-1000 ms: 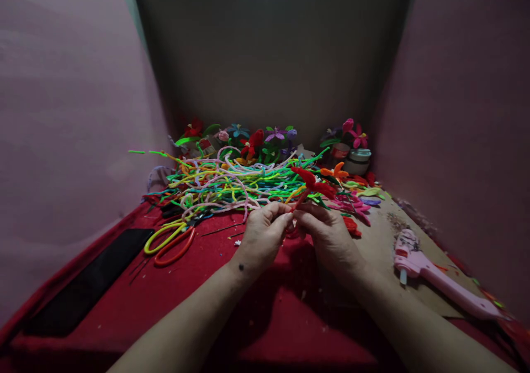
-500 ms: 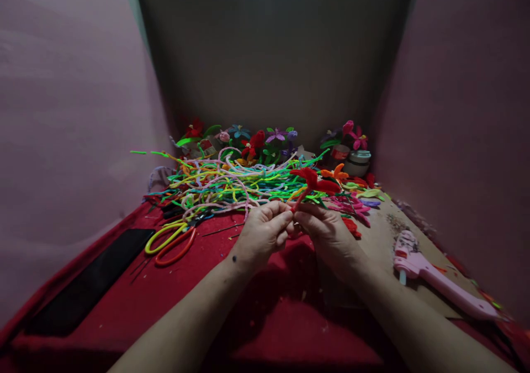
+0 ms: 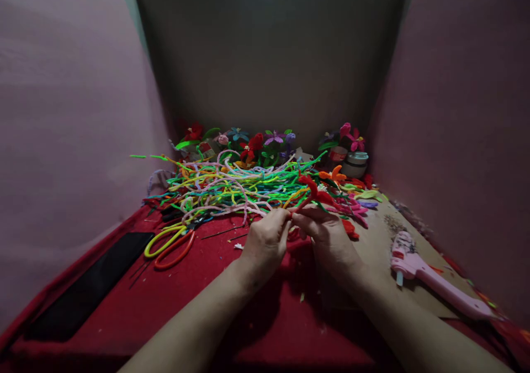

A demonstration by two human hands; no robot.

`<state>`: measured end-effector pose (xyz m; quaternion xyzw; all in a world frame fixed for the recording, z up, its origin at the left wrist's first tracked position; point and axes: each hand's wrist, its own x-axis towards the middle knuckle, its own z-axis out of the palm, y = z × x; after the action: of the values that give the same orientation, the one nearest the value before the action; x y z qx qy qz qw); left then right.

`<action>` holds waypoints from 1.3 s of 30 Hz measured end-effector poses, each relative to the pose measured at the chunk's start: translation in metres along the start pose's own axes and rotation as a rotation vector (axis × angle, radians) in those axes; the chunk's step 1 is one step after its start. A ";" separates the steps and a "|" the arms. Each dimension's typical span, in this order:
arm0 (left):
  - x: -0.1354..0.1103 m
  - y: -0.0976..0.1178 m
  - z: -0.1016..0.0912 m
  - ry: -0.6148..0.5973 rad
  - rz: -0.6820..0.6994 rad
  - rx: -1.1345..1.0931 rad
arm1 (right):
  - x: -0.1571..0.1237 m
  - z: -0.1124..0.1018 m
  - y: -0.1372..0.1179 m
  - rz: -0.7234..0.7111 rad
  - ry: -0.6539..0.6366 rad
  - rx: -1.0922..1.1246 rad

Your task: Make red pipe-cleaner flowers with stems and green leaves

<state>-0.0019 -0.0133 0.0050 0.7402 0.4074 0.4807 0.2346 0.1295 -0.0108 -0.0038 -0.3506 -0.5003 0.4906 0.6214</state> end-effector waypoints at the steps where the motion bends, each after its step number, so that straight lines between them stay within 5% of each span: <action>1: -0.001 -0.003 0.000 0.008 0.048 0.043 | 0.000 0.000 0.000 -0.025 -0.021 -0.039; 4: -0.001 -0.007 0.000 0.020 0.055 0.061 | 0.000 -0.002 0.003 -0.074 -0.063 -0.117; 7: 0.001 -0.002 -0.001 -0.006 -0.102 -0.046 | 0.000 -0.004 0.004 -0.045 -0.059 -0.121; 12: 0.008 0.005 -0.007 -0.211 -0.397 -0.436 | 0.001 -0.006 0.002 0.022 -0.122 0.027; 18: 0.013 -0.001 -0.018 -0.463 -0.585 -0.908 | 0.004 -0.006 0.003 0.075 -0.133 0.136; 22: 0.013 -0.001 -0.017 -0.516 -0.589 -0.990 | 0.001 -0.004 -0.001 0.045 -0.126 0.164; 26: 0.017 0.000 -0.015 -0.421 -0.461 -0.801 | 0.003 -0.004 -0.009 0.029 -0.018 0.218; 33: 0.027 -0.028 -0.018 0.036 -0.524 -0.654 | 0.017 -0.026 -0.036 0.001 0.088 0.319; 39: 0.022 -0.024 -0.009 0.004 -0.489 -0.484 | 0.014 -0.041 -0.071 -0.177 0.119 0.270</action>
<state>-0.0142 0.0176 0.0027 0.5428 0.4474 0.4943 0.5108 0.1875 -0.0141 0.0559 -0.2468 -0.4210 0.4751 0.7322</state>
